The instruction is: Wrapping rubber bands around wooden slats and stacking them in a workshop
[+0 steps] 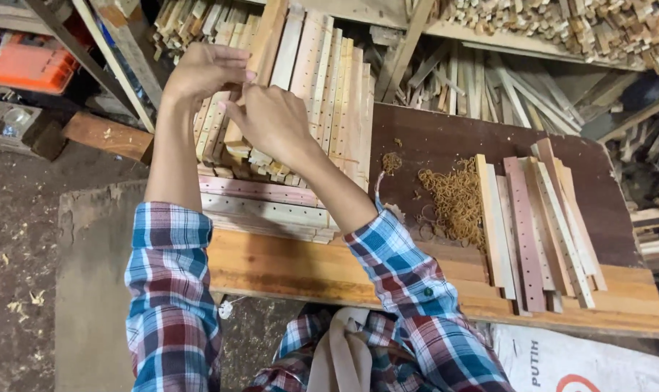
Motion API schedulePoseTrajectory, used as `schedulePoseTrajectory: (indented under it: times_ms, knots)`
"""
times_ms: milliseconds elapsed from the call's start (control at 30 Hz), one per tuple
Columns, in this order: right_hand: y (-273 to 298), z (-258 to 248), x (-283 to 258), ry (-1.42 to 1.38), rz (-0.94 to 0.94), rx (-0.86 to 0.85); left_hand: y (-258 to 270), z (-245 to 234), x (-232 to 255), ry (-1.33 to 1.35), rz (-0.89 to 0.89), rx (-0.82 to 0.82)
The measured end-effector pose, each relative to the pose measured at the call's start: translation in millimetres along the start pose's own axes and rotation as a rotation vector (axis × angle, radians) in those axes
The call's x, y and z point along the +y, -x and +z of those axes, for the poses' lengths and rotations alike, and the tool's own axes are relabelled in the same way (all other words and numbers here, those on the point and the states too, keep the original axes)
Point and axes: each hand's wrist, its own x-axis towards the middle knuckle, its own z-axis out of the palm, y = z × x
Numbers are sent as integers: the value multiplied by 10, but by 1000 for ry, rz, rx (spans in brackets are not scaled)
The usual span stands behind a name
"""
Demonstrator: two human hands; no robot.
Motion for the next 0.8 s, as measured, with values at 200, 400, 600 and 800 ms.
schedulePoseTrajectory:
  times_ms: [200,400,600,800]
  knots:
    - [166,97,115,133,-95,115,-234,169,-127,-55,-24,94]
    - [84,283,293,9,-66,250,-203,381,-151,-161,-38,119]
    - [260,-258,1017,-72,214,337,350,607,381,-348,-152,63]
    - [211,-129,1575,-435,477,14,136,767,307,-678,-269,-93]
